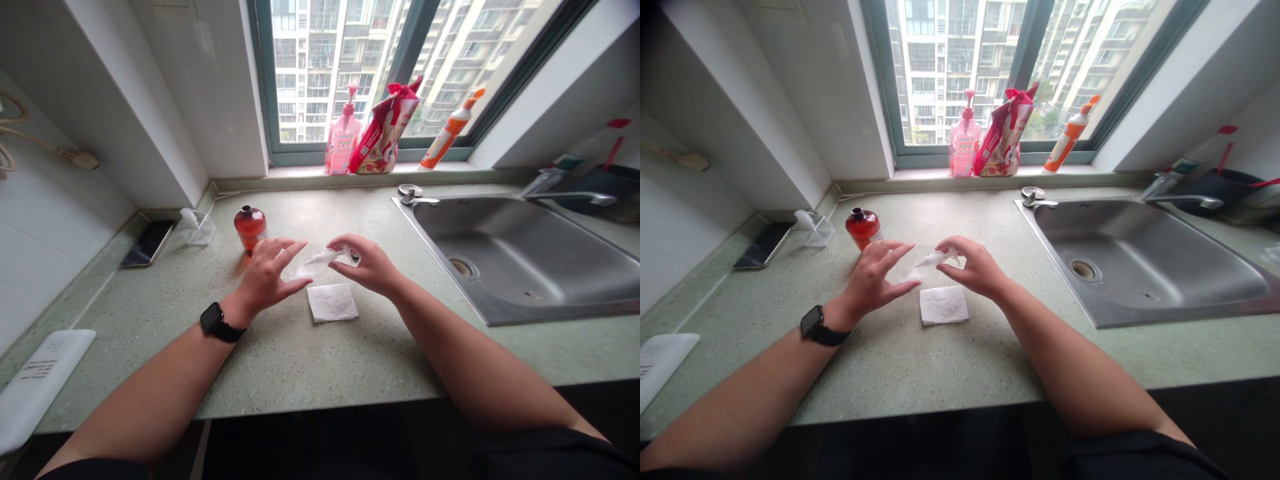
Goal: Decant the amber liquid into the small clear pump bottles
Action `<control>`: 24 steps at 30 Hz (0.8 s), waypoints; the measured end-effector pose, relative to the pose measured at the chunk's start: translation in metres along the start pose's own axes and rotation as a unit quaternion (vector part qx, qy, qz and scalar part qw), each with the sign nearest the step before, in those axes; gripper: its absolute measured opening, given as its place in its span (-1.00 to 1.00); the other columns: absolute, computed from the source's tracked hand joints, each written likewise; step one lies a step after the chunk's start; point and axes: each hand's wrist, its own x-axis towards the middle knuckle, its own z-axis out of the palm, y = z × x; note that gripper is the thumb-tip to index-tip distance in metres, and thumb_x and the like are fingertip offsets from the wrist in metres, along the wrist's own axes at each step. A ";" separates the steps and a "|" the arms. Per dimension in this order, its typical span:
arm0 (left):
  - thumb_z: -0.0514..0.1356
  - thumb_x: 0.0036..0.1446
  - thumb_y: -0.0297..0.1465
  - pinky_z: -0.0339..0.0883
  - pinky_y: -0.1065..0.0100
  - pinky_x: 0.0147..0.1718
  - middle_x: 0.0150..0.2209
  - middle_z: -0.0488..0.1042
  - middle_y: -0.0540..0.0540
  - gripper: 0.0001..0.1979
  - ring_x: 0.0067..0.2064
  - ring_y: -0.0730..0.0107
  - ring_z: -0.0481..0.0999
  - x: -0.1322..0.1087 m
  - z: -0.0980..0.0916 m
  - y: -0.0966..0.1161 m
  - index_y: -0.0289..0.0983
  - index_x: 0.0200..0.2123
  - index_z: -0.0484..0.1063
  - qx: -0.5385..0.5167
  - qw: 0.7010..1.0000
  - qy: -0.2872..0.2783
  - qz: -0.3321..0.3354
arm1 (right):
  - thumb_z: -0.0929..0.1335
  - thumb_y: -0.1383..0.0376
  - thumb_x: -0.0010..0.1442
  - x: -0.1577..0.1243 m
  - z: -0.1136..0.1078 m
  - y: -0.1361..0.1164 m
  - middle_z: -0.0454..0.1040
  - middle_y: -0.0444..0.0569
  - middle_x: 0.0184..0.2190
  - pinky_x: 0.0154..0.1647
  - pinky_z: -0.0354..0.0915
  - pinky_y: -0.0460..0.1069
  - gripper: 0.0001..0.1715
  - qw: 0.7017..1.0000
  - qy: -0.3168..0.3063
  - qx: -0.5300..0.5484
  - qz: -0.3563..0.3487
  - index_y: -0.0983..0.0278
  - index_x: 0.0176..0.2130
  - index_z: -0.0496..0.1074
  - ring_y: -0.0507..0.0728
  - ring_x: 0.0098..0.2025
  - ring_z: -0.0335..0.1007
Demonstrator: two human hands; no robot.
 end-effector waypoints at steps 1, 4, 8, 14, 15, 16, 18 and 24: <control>0.35 0.30 0.01 0.40 0.00 0.10 0.09 0.55 -0.25 -0.31 0.08 -0.01 0.54 0.000 0.000 0.000 -0.22 0.35 0.39 0.000 1.000 -0.001 0.001 | 0.49 0.21 0.29 -0.001 0.003 0.000 0.64 -0.02 -0.11 -0.07 0.45 0.07 -0.76 1.000 0.006 -0.008 -0.008 0.14 -0.03 0.53 0.18 -0.11 0.57; 0.35 0.30 0.01 0.41 -0.01 0.10 0.09 0.56 -0.26 -0.31 0.08 -0.02 0.54 0.000 0.000 0.000 -0.23 0.34 0.41 -0.002 1.000 -0.002 0.001 | 0.49 0.23 0.31 -0.002 0.006 0.001 0.63 -0.03 -0.14 -0.04 0.47 0.08 -0.79 0.999 0.013 -0.033 -0.028 0.15 -0.04 0.51 0.18 -0.12 0.58; 0.35 0.30 0.01 0.42 -0.03 0.11 0.10 0.56 -0.26 -0.31 0.09 -0.02 0.55 -0.001 0.001 -0.001 -0.23 0.35 0.41 -0.008 1.000 -0.003 -0.001 | 0.48 0.26 0.34 -0.002 0.005 0.003 0.63 -0.03 -0.16 -0.07 0.48 0.08 -0.83 0.997 0.010 -0.057 -0.055 0.15 -0.06 0.51 0.17 -0.14 0.58; 0.34 0.32 -0.01 0.47 -0.05 0.10 0.12 0.58 -0.26 -0.33 0.09 -0.03 0.57 0.000 0.001 -0.001 -0.24 0.35 0.41 -0.024 1.000 -0.007 0.002 | 0.44 0.25 0.40 -0.004 0.003 0.004 0.64 -0.03 -0.14 -0.12 0.49 0.06 -0.90 0.992 0.005 -0.097 -0.085 0.15 -0.06 0.53 0.14 -0.15 0.59; 0.34 0.32 -0.01 0.47 -0.05 0.10 0.12 0.58 -0.27 -0.32 0.10 -0.03 0.58 0.000 0.001 -0.001 -0.24 0.35 0.41 -0.027 1.000 -0.008 0.002 | 0.43 0.26 0.41 -0.004 0.003 0.004 0.64 -0.03 -0.14 -0.13 0.49 0.05 -0.90 0.991 0.006 -0.101 -0.091 0.15 -0.06 0.54 0.14 -0.15 0.59; 0.33 0.32 0.00 0.47 -0.06 0.10 0.12 0.59 -0.27 -0.32 0.10 -0.03 0.58 0.000 0.001 -0.001 -0.25 0.35 0.41 -0.030 1.000 -0.009 0.002 | 0.43 0.26 0.41 -0.005 0.003 0.004 0.65 -0.03 -0.14 -0.13 0.49 0.05 -0.90 0.990 0.008 -0.103 -0.097 0.16 -0.06 0.54 0.14 -0.15 0.59; 0.33 0.32 0.00 0.48 -0.06 0.11 0.13 0.59 -0.27 -0.33 0.11 -0.03 0.59 -0.001 0.000 -0.001 -0.25 0.34 0.41 -0.038 0.999 -0.010 0.003 | 0.41 0.26 0.43 -0.005 0.003 0.004 0.66 -0.03 -0.13 -0.12 0.50 0.06 -0.91 0.988 0.016 -0.106 -0.112 0.16 -0.07 0.55 0.14 -0.13 0.61; 0.32 0.34 0.00 0.47 -0.03 0.15 0.14 0.61 -0.26 -0.33 0.12 0.00 0.61 -0.001 -0.001 -0.003 -0.24 0.36 0.38 -0.070 0.997 -0.017 -0.003 | 0.42 0.21 0.43 -0.004 -0.001 0.003 0.69 -0.03 -0.14 -0.07 0.49 0.07 -0.88 0.982 0.017 -0.124 -0.142 0.16 -0.06 0.55 0.15 -0.11 0.63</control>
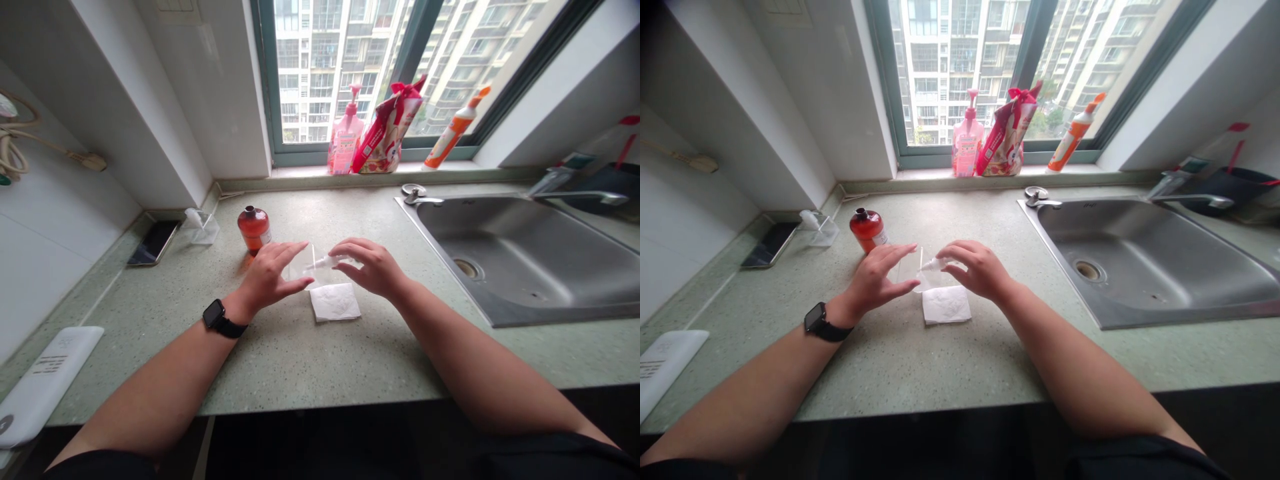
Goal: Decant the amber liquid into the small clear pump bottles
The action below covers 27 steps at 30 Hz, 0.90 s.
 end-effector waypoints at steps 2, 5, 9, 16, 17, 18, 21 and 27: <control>0.32 0.34 0.01 0.48 -0.04 0.14 0.12 0.62 -0.26 -0.32 0.10 0.00 0.61 0.000 0.000 0.000 -0.24 0.36 0.38 -0.001 1.000 -0.001 0.004 | 0.46 0.14 0.40 0.000 -0.001 0.001 0.69 -0.02 -0.18 -0.12 0.47 0.06 -0.82 1.000 -0.019 -0.003 0.012 0.18 -0.09 0.55 0.14 -0.17 0.62; 0.33 0.31 0.03 0.48 -0.03 0.11 0.09 0.63 -0.25 -0.31 0.06 0.00 0.61 0.000 0.001 0.000 -0.25 0.34 0.39 0.008 1.000 0.001 0.021 | 0.46 0.03 0.37 0.000 -0.002 0.002 0.66 -0.03 -0.27 -0.20 0.40 0.04 -0.71 0.997 -0.061 -0.015 0.048 0.20 -0.16 0.54 0.14 -0.25 0.57; 0.34 0.29 0.04 0.47 -0.01 0.11 0.10 0.63 -0.22 -0.32 0.05 0.02 0.61 0.001 0.003 0.000 -0.20 0.33 0.41 0.016 0.999 -0.010 0.031 | 0.39 -0.02 0.41 0.000 0.001 0.001 0.61 -0.04 -0.34 -0.23 0.30 0.03 -0.62 0.987 -0.116 -0.033 0.107 0.20 -0.28 0.52 0.13 -0.30 0.52; 0.35 0.30 0.02 0.45 0.00 0.12 0.11 0.63 -0.23 -0.34 0.08 0.03 0.60 0.002 0.002 0.001 -0.21 0.31 0.42 0.024 0.999 -0.002 0.040 | 0.42 0.09 0.33 0.000 0.001 -0.005 0.59 -0.01 -0.16 -0.11 0.37 0.07 -0.75 0.985 -0.118 0.029 0.122 0.17 -0.08 0.43 0.18 -0.16 0.51; 0.35 0.30 0.02 0.45 0.00 0.12 0.11 0.63 -0.22 -0.34 0.08 0.03 0.60 0.002 0.002 0.001 -0.20 0.31 0.42 0.025 0.999 -0.004 0.039 | 0.42 0.11 0.32 0.001 0.001 -0.005 0.58 -0.01 -0.16 -0.12 0.37 0.07 -0.77 0.985 -0.119 0.032 0.119 0.17 -0.10 0.42 0.17 -0.17 0.50; 0.35 0.30 0.03 0.45 0.00 0.12 0.11 0.63 -0.22 -0.34 0.07 0.03 0.60 0.002 0.002 0.001 -0.19 0.31 0.42 0.027 0.999 -0.008 0.039 | 0.41 0.12 0.33 0.001 0.001 -0.005 0.58 -0.02 -0.19 -0.13 0.37 0.07 -0.80 0.985 -0.122 0.031 0.120 0.17 -0.14 0.42 0.17 -0.18 0.49; 0.34 0.29 0.05 0.43 -0.01 0.13 0.12 0.63 -0.21 -0.34 0.07 0.03 0.60 0.002 0.002 0.002 -0.18 0.31 0.43 0.036 0.998 -0.015 0.039 | 0.36 0.07 0.41 0.001 0.001 -0.006 0.56 -0.03 -0.25 -0.17 0.35 0.07 -0.75 0.981 -0.137 0.016 0.135 0.17 -0.24 0.43 0.17 -0.22 0.48; 0.35 0.29 0.05 0.43 0.01 0.14 0.11 0.63 -0.21 -0.34 0.08 0.03 0.58 0.001 0.002 0.001 -0.18 0.30 0.44 0.047 0.998 -0.007 0.038 | 0.43 0.10 0.31 -0.001 0.002 -0.006 0.55 0.01 -0.11 -0.05 0.42 0.11 -0.73 0.980 -0.125 0.053 0.146 0.16 -0.07 0.38 0.21 -0.10 0.51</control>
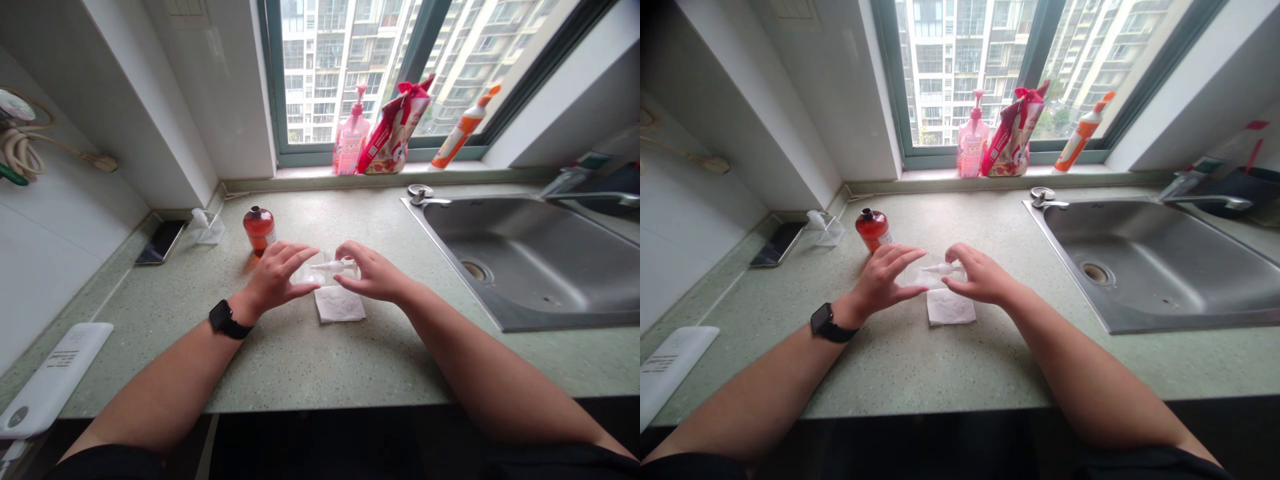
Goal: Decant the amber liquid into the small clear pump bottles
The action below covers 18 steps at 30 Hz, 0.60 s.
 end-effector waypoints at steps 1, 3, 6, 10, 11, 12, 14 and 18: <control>0.35 0.29 0.05 0.43 0.01 0.15 0.11 0.63 -0.21 -0.34 0.08 0.04 0.58 0.000 0.000 0.000 -0.18 0.30 0.44 0.000 1.000 0.000 0.001 | 0.41 0.11 0.32 0.000 0.000 0.000 0.54 0.00 -0.12 -0.06 0.42 0.11 -0.77 1.000 -0.003 -0.001 0.000 0.16 -0.10 0.38 0.20 -0.11 0.51; 0.35 0.30 0.04 0.41 0.00 0.17 0.12 0.63 -0.21 -0.34 0.08 0.04 0.58 0.000 0.000 0.000 -0.19 0.31 0.44 0.000 1.000 0.003 0.009 | 0.35 0.09 0.39 0.001 0.000 0.000 0.52 0.00 -0.15 -0.08 0.40 0.12 -0.80 1.000 -0.010 -0.012 0.005 0.16 -0.17 0.40 0.19 -0.15 0.49; 0.35 0.30 0.04 0.40 -0.01 0.19 0.13 0.63 -0.21 -0.34 0.07 0.04 0.58 0.000 0.000 0.000 -0.20 0.30 0.44 0.003 1.000 0.011 0.016 | 0.34 0.04 0.41 0.001 0.000 0.000 0.51 0.01 -0.13 -0.05 0.41 0.15 -0.75 1.000 -0.011 -0.013 0.014 0.16 -0.15 0.40 0.22 -0.11 0.50; 0.34 0.31 0.04 0.41 0.00 0.17 0.13 0.63 -0.20 -0.36 0.07 0.04 0.58 -0.001 -0.001 0.000 -0.17 0.30 0.45 0.011 1.000 0.008 0.006 | 0.41 0.12 0.32 0.000 0.002 0.002 0.49 0.01 -0.07 0.00 0.44 0.15 -0.72 1.000 -0.002 0.009 0.001 0.14 -0.04 0.35 0.22 -0.05 0.50; 0.34 0.31 0.04 0.41 0.00 0.18 0.13 0.63 -0.20 -0.36 0.08 0.04 0.58 -0.001 -0.001 0.000 -0.18 0.30 0.45 0.011 1.000 0.009 0.008 | 0.40 0.13 0.33 0.000 0.002 0.002 0.49 0.01 -0.07 0.01 0.43 0.15 -0.76 1.000 -0.004 0.006 -0.002 0.14 -0.06 0.35 0.22 -0.06 0.49; 0.34 0.31 0.03 0.41 0.00 0.18 0.13 0.63 -0.20 -0.36 0.08 0.04 0.58 -0.001 -0.001 0.000 -0.18 0.30 0.45 0.012 1.000 0.011 0.012 | 0.37 0.13 0.36 0.000 0.002 0.002 0.49 0.01 -0.07 0.01 0.43 0.15 -0.81 1.000 -0.008 0.000 -0.004 0.15 -0.09 0.36 0.21 -0.06 0.48; 0.34 0.31 0.03 0.40 0.00 0.20 0.14 0.63 -0.19 -0.36 0.08 0.05 0.58 -0.001 -0.001 0.000 -0.17 0.31 0.45 0.013 1.000 0.012 0.017 | 0.32 0.09 0.42 0.000 0.002 0.002 0.49 0.01 -0.09 0.02 0.41 0.16 -0.80 1.000 -0.012 -0.010 -0.003 0.16 -0.16 0.38 0.21 -0.06 0.48; 0.34 0.31 0.04 0.38 -0.01 0.21 0.14 0.63 -0.18 -0.36 0.08 0.05 0.57 -0.001 0.000 -0.001 -0.14 0.32 0.44 0.014 1.000 0.003 0.006 | 0.38 0.09 0.37 0.000 0.003 0.002 0.51 0.01 -0.07 0.01 0.43 0.15 -0.76 1.000 0.002 0.004 0.003 0.14 -0.06 0.38 0.22 -0.05 0.49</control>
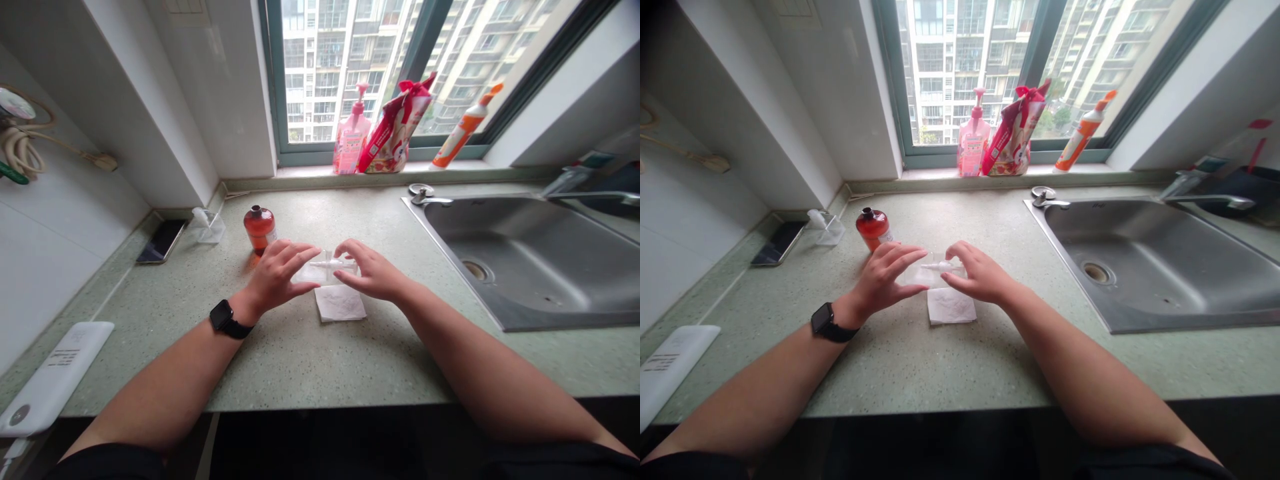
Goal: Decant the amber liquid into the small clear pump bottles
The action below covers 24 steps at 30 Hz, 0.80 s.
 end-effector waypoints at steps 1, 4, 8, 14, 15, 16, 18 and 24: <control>0.34 0.30 0.04 0.38 -0.01 0.22 0.14 0.63 -0.18 -0.36 0.08 0.05 0.57 0.000 0.000 0.000 -0.14 0.32 0.44 0.000 1.000 0.000 -0.001 | 0.40 0.10 0.34 0.000 0.000 0.000 0.50 0.01 -0.07 0.00 0.43 0.15 -0.74 1.000 0.003 0.004 -0.001 0.14 -0.03 0.37 0.22 -0.05 0.49; 0.34 0.30 0.04 0.39 0.00 0.21 0.14 0.63 -0.18 -0.37 0.08 0.06 0.57 0.000 0.000 0.000 -0.14 0.31 0.45 0.004 1.000 0.006 0.008 | 0.36 0.12 0.39 0.001 0.001 0.000 0.50 0.01 -0.08 0.02 0.42 0.15 -0.83 1.000 -0.003 0.002 -0.006 0.15 -0.12 0.40 0.21 -0.06 0.48; 0.35 0.30 0.03 0.39 0.01 0.20 0.14 0.63 -0.17 -0.37 0.08 0.05 0.57 0.000 -0.001 0.000 -0.15 0.30 0.46 0.010 1.000 0.014 0.022 | 0.29 0.05 0.47 0.001 0.001 -0.001 0.52 0.03 -0.12 0.01 0.40 0.16 -0.71 1.000 -0.006 -0.008 0.006 0.17 -0.18 0.43 0.22 -0.08 0.50; 0.35 0.30 0.03 0.37 -0.02 0.24 0.15 0.63 -0.18 -0.36 0.11 0.05 0.55 0.000 -0.001 -0.001 -0.13 0.32 0.45 0.007 1.000 -0.001 0.013 | 0.35 0.09 0.41 0.001 0.001 -0.001 0.53 0.01 -0.10 -0.02 0.41 0.12 -0.79 1.000 -0.002 -0.011 -0.009 0.16 -0.15 0.43 0.20 -0.08 0.50; 0.35 0.30 0.03 0.37 -0.02 0.25 0.15 0.63 -0.18 -0.36 0.11 0.05 0.55 0.000 -0.001 -0.001 -0.13 0.32 0.45 0.006 1.000 -0.002 0.016 | 0.31 0.08 0.45 0.001 0.001 -0.001 0.54 0.01 -0.11 -0.01 0.41 0.13 -0.75 1.000 -0.005 -0.015 -0.011 0.16 -0.19 0.45 0.20 -0.08 0.50; 0.35 0.30 0.03 0.37 -0.02 0.26 0.15 0.62 -0.18 -0.36 0.12 0.06 0.55 0.000 -0.001 0.000 -0.12 0.33 0.44 0.005 1.000 -0.003 0.018 | 0.28 0.07 0.48 0.001 0.002 0.000 0.55 0.02 -0.12 -0.01 0.40 0.13 -0.70 1.000 -0.007 -0.019 -0.011 0.17 -0.21 0.46 0.20 -0.08 0.51; 0.35 0.30 0.03 0.36 -0.02 0.26 0.15 0.62 -0.17 -0.36 0.13 0.05 0.54 0.000 -0.001 0.000 -0.12 0.33 0.44 0.006 1.000 -0.005 0.017 | 0.28 0.05 0.48 0.001 0.002 0.000 0.55 0.01 -0.13 -0.02 0.40 0.13 -0.70 1.000 -0.002 -0.030 -0.008 0.16 -0.17 0.46 0.21 -0.09 0.50; 0.35 0.30 0.04 0.36 -0.02 0.25 0.15 0.63 -0.16 -0.37 0.11 0.05 0.55 0.000 0.000 -0.001 -0.14 0.30 0.46 0.011 1.000 -0.001 0.015 | 0.36 0.11 0.40 0.000 0.002 -0.001 0.52 0.01 -0.15 -0.08 0.37 0.10 -0.81 0.998 -0.006 -0.054 -0.035 0.17 -0.16 0.41 0.20 -0.12 0.46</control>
